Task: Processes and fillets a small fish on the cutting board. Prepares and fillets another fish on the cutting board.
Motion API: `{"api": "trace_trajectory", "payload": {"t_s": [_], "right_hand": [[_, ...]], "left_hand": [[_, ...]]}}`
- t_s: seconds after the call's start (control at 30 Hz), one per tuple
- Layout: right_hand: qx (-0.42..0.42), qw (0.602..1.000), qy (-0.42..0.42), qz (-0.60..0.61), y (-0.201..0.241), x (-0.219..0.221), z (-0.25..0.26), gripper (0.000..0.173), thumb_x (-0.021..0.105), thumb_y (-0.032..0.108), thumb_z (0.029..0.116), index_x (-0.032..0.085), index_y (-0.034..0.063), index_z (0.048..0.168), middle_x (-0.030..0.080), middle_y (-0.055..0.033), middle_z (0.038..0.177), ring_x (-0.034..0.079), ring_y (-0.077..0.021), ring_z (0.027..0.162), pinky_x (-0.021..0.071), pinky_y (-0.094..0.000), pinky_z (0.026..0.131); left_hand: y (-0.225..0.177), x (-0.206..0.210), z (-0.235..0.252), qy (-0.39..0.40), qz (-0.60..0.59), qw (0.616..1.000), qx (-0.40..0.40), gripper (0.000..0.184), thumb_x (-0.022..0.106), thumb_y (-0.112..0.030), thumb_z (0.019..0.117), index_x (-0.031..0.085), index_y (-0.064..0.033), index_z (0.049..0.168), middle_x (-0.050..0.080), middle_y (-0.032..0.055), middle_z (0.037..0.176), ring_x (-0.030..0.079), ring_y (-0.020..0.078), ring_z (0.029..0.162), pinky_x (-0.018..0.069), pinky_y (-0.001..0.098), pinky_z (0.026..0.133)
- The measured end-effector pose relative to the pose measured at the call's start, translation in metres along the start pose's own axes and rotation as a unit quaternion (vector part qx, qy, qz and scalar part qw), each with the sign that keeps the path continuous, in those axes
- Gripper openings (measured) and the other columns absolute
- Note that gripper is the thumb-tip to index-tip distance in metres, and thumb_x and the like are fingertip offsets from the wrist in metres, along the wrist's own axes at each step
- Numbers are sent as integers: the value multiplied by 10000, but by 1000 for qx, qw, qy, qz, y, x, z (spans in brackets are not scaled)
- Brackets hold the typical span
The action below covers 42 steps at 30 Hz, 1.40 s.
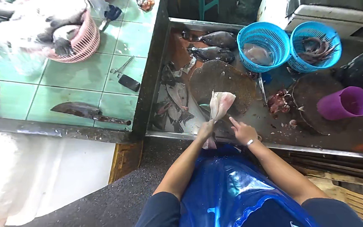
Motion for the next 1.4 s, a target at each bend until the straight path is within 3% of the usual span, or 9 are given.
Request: {"api": "trace_trajectory", "payload": {"t_s": [0.2, 0.47, 0.63, 0.77, 0.83, 0.9, 0.93, 1.17, 1.4], "right_hand": [[-20, 998, -64, 10, 19, 1, 28, 505, 378, 461, 1100, 321, 461, 1602, 699, -190, 1140, 706, -409, 834, 563, -608, 657], [21, 1000, -21, 2, 2, 1, 11, 528, 352, 464, 1103, 243, 480, 1620, 681, -188, 1254, 709, -419, 954, 567, -617, 762], [-18, 986, 18, 166, 6, -34, 43, 474, 452, 421, 1097, 442, 384, 1569, 724, -166, 1242, 706, -394, 1083, 541, -645, 916], [36, 899, 112, 422, -17, -49, 60, 421, 481, 412, 1099, 555, 314, 1502, 616, -90, 723, 504, -172, 485, 458, -335, 450], [17, 930, 96, 354, -12, -57, 56, 418, 476, 412, 1101, 558, 327, 1502, 649, -106, 803, 551, -199, 556, 491, -376, 515], [-23, 977, 48, 207, -3, -58, 44, 430, 459, 408, 1099, 524, 361, 1521, 741, -141, 1180, 716, -337, 992, 555, -592, 889], [-37, 988, 15, 151, -4, -48, 37, 441, 450, 418, 1096, 496, 393, 1534, 734, -167, 1214, 707, -401, 1066, 527, -669, 915], [-2, 1000, -4, 6, -27, -5, -9, 513, 356, 454, 1105, 275, 485, 1610, 694, -175, 1232, 709, -405, 995, 563, -614, 810], [-23, 997, -68, 12, 4, -3, 28, 500, 406, 447, 1096, 365, 425, 1594, 702, -188, 1153, 710, -399, 837, 570, -606, 676]], "left_hand": [[5, -4, 13, 16, 0, 1000, 15, 629, 283, -461, 1102, 663, -45, 824, 640, 114, 781, 625, 278, 775, 488, 549, 732], [19, -5, 4, 21, 74, 995, 63, 667, 249, -486, 1099, 664, -30, 843, 661, 159, 791, 668, 327, 792, 534, 581, 747], [3, -7, -8, 42, -44, 997, 44, 520, 387, -404, 1091, 677, -50, 845, 654, 91, 802, 617, 225, 766, 495, 482, 727], [-22, -22, 7, 93, -286, 952, -61, 366, 525, -299, 1031, 639, -14, 1231, 701, 142, 1074, 686, 238, 943, 579, 454, 833], [-37, -23, 15, 107, -289, 947, -92, 434, 496, -402, 1064, 633, -29, 1238, 698, 115, 970, 683, 215, 800, 592, 402, 726], [-40, -17, 22, 82, -218, 969, -80, 446, 451, -419, 1098, 656, -27, 1154, 614, 46, 768, 575, 138, 578, 533, 314, 562], [-34, -15, 27, 54, -189, 978, -69, 439, 448, -406, 1103, 653, -19, 1121, 594, 41, 722, 544, 123, 524, 514, 299, 518], [4, -1, 11, 9, -45, 999, -27, 492, 397, -461, 1103, 649, -50, 1201, 626, 112, 765, 585, 206, 580, 539, 406, 592], [4, 9, 3, -18, 34, 999, 12, 462, 369, -415, 1110, 680, -73, 1109, 674, 141, 821, 666, 287, 710, 564, 515, 689]]}}
Point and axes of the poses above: each hand's wrist, its own z-axis towards the middle knuckle, its own x-axis out of the palm, y = z × x, the point moved 3 cm from there along z, towards the middle knuckle
